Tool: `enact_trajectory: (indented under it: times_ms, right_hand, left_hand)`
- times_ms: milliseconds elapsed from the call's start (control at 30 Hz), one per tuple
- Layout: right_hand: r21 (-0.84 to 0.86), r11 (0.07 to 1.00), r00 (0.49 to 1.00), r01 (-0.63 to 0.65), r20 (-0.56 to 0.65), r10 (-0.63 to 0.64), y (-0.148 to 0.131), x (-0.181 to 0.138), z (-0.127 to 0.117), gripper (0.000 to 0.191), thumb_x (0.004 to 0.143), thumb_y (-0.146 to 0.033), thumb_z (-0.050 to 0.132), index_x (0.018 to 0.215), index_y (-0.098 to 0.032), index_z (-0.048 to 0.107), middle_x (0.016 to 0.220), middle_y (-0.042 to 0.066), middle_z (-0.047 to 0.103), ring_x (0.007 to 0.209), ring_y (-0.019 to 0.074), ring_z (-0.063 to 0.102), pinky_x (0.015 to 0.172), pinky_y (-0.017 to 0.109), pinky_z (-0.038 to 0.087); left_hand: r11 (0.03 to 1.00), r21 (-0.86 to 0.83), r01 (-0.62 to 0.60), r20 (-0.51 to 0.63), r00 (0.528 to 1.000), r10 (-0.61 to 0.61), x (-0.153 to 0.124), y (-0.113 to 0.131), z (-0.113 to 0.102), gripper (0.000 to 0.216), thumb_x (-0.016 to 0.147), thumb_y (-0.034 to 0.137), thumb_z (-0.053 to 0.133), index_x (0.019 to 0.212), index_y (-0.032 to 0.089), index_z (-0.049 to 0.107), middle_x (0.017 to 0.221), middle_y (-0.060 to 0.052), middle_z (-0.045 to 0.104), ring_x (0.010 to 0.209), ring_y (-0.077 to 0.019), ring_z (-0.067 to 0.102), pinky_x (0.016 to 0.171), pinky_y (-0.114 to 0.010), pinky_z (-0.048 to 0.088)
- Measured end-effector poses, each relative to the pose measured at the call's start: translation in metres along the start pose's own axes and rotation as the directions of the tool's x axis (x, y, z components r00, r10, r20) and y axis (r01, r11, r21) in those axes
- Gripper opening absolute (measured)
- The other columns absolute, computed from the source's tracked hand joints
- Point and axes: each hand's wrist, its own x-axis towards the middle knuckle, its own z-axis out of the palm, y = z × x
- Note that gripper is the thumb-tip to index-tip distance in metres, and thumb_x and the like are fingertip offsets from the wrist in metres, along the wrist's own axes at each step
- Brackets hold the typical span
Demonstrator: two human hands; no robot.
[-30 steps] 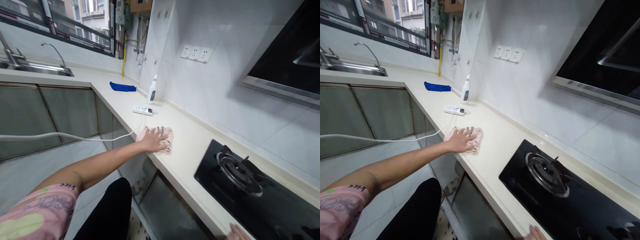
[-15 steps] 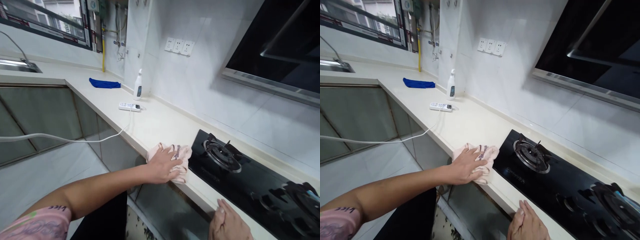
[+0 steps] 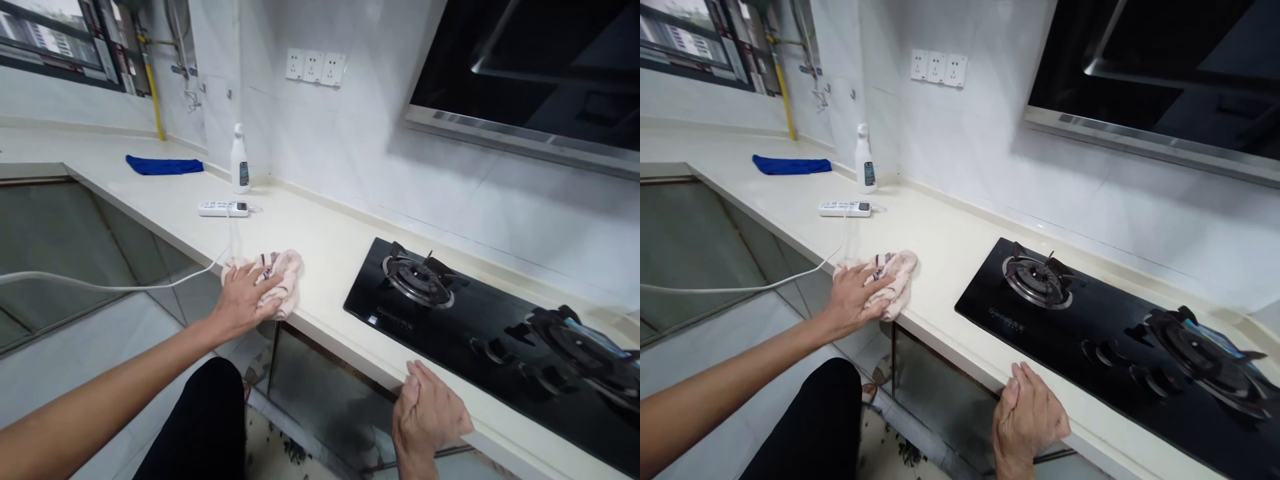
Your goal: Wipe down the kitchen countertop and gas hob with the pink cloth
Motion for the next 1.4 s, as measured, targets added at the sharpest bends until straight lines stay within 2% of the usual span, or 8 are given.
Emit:
enact_trajectory:
  times_ms: [267, 433, 633, 800, 933, 1167, 1300, 1400]
  right_hand:
    - [0.211, 0.974, 0.993, -0.082, 0.104, 0.061, 0.000, 0.004, -0.016, 0.031, 0.111, -0.040, 0.048, 0.115, -0.021, 0.073, 0.119, 0.010, 0.077, 0.109, 0.0260, 0.068, 0.099, 0.045, 0.039]
    - [0.486, 0.793, 0.930, -0.367, 0.169, 0.326, 0.006, -0.001, -0.057, 0.032, 0.109, -0.039, 0.047, 0.123, -0.019, 0.067, 0.138, 0.017, 0.063, 0.128, 0.0302, 0.059, 0.105, 0.047, 0.044]
    - [0.254, 0.966, 0.975, -0.052, 0.223, -0.006, 0.029, 0.009, -0.072, 0.050, 0.107, -0.054, 0.045, 0.116, -0.016, 0.075, 0.133, 0.021, 0.067, 0.124, 0.0362, 0.062, 0.104, 0.052, 0.046]
    - [-0.061, 0.998, 0.958, -0.031, 0.283, 0.047, 0.101, 0.010, -0.072, 0.075, 0.107, -0.068, 0.026, 0.108, -0.015, 0.080, 0.122, 0.024, 0.073, 0.110, 0.0393, 0.069, 0.093, 0.054, 0.051]
    - [-0.051, 0.995, 0.942, 0.081, 0.329, -0.060, 0.153, 0.013, -0.087, 0.066, 0.106, -0.069, 0.039, 0.108, -0.018, 0.081, 0.118, 0.020, 0.075, 0.105, 0.0364, 0.071, 0.087, 0.049, 0.051]
    - [0.093, 0.989, 0.962, -0.115, 0.260, 0.087, 0.127, 0.041, -0.055, 0.068, 0.105, -0.072, 0.039, 0.106, -0.016, 0.078, 0.115, 0.020, 0.074, 0.115, 0.0356, 0.065, 0.099, 0.050, 0.046]
    - [-0.051, 0.991, 0.956, -0.126, 0.261, 0.135, 0.114, 0.042, -0.019, 0.066, 0.106, -0.066, 0.035, 0.099, -0.017, 0.079, 0.108, 0.018, 0.077, 0.099, 0.0332, 0.067, 0.086, 0.046, 0.046]
    - [-0.166, 0.981, 0.940, -0.104, 0.306, 0.152, 0.118, 0.036, -0.011, 0.053, 0.105, -0.057, 0.040, 0.103, -0.021, 0.079, 0.111, 0.015, 0.078, 0.093, 0.0327, 0.066, 0.076, 0.044, 0.044]
  left_hand:
    - [0.917, -0.184, -0.353, -0.098, 0.935, 0.340, -0.012, 0.154, 0.017, 0.059, 0.087, 0.053, 0.074, 0.142, 0.033, 0.069, 0.151, -0.014, 0.064, 0.136, -0.0464, 0.053, 0.106, -0.066, 0.041]
    - [0.751, -0.258, -0.608, -0.111, 0.791, 0.602, 0.004, 0.240, 0.017, 0.057, 0.098, 0.053, 0.063, 0.152, 0.034, 0.058, 0.157, -0.013, 0.057, 0.136, -0.0433, 0.050, 0.103, -0.061, 0.043]
    - [0.636, -0.269, -0.723, -0.108, 0.679, 0.726, 0.025, 0.324, 0.030, 0.034, 0.104, 0.038, 0.054, 0.131, 0.026, 0.071, 0.148, -0.013, 0.061, 0.126, -0.0365, 0.055, 0.092, -0.050, 0.047]
    - [0.547, -0.377, -0.748, -0.164, 0.635, 0.755, 0.030, 0.299, 0.031, 0.036, 0.103, 0.037, 0.058, 0.138, 0.031, 0.066, 0.139, -0.013, 0.063, 0.123, -0.0338, 0.057, 0.088, -0.048, 0.048]
    - [0.554, -0.508, -0.660, -0.097, 0.683, 0.724, 0.038, 0.247, 0.020, 0.043, 0.102, 0.038, 0.063, 0.144, 0.032, 0.062, 0.135, -0.010, 0.068, 0.124, -0.0317, 0.061, 0.095, -0.047, 0.047]
    - [0.553, -0.774, -0.307, 0.154, 0.757, 0.635, 0.070, 0.228, 0.003, 0.040, 0.098, 0.032, 0.061, 0.137, 0.031, 0.071, 0.127, -0.002, 0.078, 0.121, -0.0256, 0.069, 0.105, -0.038, 0.049]
    - [0.576, -0.777, -0.254, 0.036, 0.896, 0.443, 0.087, 0.247, 0.003, 0.043, 0.098, 0.022, 0.056, 0.139, 0.026, 0.069, 0.138, -0.006, 0.074, 0.126, -0.0264, 0.067, 0.113, -0.042, 0.048]
    - [0.623, -0.691, -0.367, -0.048, 0.883, 0.468, 0.099, 0.263, 0.011, 0.046, 0.100, 0.026, 0.056, 0.146, 0.029, 0.065, 0.157, -0.009, 0.062, 0.146, -0.0327, 0.053, 0.121, -0.055, 0.040]
